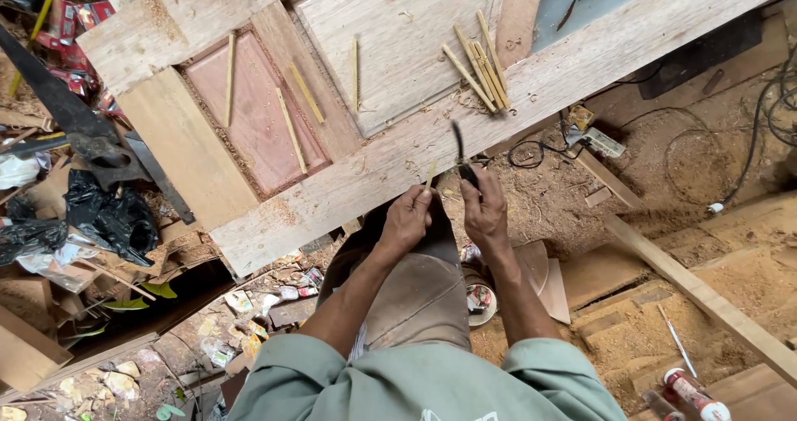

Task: Shaping and shaving thin wooden sticks using a hand knife in a woodworking environment.

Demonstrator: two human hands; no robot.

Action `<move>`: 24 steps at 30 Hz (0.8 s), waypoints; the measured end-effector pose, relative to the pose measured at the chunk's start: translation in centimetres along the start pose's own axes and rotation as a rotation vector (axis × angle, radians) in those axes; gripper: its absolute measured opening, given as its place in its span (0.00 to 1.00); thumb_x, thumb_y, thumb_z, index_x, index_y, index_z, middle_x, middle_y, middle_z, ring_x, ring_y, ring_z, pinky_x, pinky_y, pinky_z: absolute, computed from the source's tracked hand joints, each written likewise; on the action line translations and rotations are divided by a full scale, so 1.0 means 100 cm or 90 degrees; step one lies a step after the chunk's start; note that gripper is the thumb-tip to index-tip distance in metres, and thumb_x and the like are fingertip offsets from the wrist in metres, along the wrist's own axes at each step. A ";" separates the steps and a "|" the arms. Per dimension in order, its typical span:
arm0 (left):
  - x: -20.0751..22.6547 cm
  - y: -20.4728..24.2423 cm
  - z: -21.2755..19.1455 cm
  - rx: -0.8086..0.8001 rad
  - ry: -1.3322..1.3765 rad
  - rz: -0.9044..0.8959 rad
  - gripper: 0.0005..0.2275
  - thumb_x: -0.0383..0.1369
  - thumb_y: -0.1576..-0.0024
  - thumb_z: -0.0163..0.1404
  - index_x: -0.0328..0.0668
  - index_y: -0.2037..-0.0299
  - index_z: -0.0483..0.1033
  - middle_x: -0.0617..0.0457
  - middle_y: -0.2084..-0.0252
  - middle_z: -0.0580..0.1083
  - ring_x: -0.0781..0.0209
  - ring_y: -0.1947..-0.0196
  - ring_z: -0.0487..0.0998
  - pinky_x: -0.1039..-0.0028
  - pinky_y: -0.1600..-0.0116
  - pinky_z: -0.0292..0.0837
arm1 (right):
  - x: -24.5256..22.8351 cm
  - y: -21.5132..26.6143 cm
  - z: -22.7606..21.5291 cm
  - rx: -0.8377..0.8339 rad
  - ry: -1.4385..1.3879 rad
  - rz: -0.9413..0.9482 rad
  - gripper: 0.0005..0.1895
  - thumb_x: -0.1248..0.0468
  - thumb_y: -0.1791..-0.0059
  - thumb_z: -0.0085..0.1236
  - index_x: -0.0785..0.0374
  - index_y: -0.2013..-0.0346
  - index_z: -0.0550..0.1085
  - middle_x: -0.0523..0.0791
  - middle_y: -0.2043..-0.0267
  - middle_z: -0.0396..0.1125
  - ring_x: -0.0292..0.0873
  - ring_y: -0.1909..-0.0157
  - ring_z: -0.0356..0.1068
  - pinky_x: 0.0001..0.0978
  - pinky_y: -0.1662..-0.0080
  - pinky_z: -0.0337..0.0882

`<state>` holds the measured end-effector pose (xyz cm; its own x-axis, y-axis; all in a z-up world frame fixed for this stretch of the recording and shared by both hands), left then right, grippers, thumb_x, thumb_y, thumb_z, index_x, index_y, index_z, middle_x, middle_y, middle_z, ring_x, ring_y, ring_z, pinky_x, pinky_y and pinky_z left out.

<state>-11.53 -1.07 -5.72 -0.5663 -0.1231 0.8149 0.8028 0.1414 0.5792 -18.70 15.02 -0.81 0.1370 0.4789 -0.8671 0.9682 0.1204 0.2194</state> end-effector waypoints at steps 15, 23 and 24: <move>-0.071 -0.017 0.018 0.007 0.215 -0.101 0.15 0.40 0.32 0.45 0.39 0.60 0.81 0.53 0.81 0.67 0.63 0.84 0.69 0.74 0.73 0.70 | -0.050 -0.020 0.034 0.026 0.391 -0.572 0.14 0.65 0.49 0.59 0.52 0.48 0.79 0.45 0.54 0.70 0.48 0.57 0.73 0.38 0.55 0.75; 0.001 0.002 -0.002 0.165 -0.104 0.077 0.16 0.39 0.30 0.36 0.37 0.59 0.74 0.33 0.69 0.74 0.32 0.64 0.79 0.49 0.57 0.75 | -0.059 0.018 0.054 -0.067 0.423 -0.630 0.18 0.63 0.47 0.50 0.51 0.43 0.77 0.46 0.56 0.69 0.45 0.58 0.71 0.34 0.61 0.77; -0.012 0.001 0.001 0.164 -0.103 0.076 0.16 0.39 0.30 0.36 0.37 0.59 0.74 0.33 0.69 0.74 0.32 0.64 0.79 0.49 0.57 0.75 | -0.053 0.017 0.051 -0.068 0.424 -0.629 0.18 0.63 0.47 0.50 0.51 0.43 0.77 0.46 0.56 0.69 0.45 0.58 0.71 0.34 0.61 0.77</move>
<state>-10.82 -0.80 -6.67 -0.5105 0.0645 0.8574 0.8031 0.3922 0.4486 -16.69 8.21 1.86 -0.8227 0.4908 -0.2869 0.5669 0.7465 -0.3485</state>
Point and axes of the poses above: each hand's wrist, its own y-axis away from the middle knuckle, its own z-axis out of the palm, x = y × z, the point moved 10 cm from there along -y, towards the middle knuckle
